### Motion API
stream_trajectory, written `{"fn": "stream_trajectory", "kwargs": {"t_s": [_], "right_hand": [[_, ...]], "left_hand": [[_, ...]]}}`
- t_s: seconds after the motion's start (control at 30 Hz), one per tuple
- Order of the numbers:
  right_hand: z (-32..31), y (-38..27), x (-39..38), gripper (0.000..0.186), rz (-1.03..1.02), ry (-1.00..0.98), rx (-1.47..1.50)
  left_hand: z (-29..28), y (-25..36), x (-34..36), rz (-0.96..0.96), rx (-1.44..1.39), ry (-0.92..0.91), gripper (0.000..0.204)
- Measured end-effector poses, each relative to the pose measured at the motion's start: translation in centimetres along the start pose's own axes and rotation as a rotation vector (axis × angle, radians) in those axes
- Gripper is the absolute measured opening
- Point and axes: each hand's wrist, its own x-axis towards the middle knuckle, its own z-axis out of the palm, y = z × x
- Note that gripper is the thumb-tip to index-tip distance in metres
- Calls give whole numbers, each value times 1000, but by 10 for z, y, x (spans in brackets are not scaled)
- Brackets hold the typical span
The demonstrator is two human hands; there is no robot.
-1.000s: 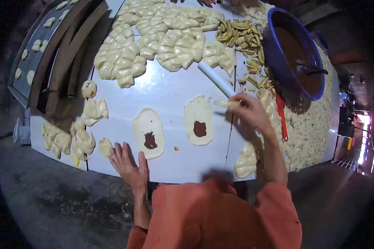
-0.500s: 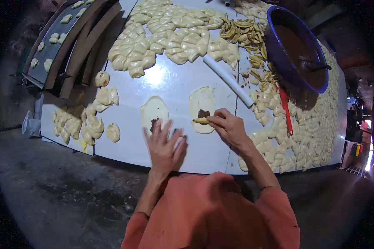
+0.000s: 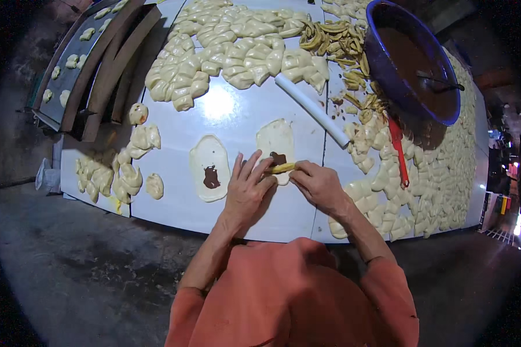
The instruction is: The person prepares bread by rolling out pieces of dough on a table, spreading a chocolate-like filling onto the flattened dough, placing banana slices inside, and rolling the dough into cylinders before placing them on a tray.
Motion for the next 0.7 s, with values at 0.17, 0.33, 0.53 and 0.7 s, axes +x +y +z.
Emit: {"fn": "stream_trajectory", "kwargs": {"t_s": [0.17,0.33,0.53,0.7], "right_hand": [[-22,-5,8,16,238,15,322],[-9,2,30,16,352,121,248],[-11,13,24,23,193,62,138],[-16,10,25,28,67,-23,31]], "left_hand": [[-13,-3,7,-97,-31,32,14],[-6,-12,23,-334,38,68,14],[-5,-26,16,-167,64,19,24],[-17,-25,21,-138,-20,-87,22]]}}
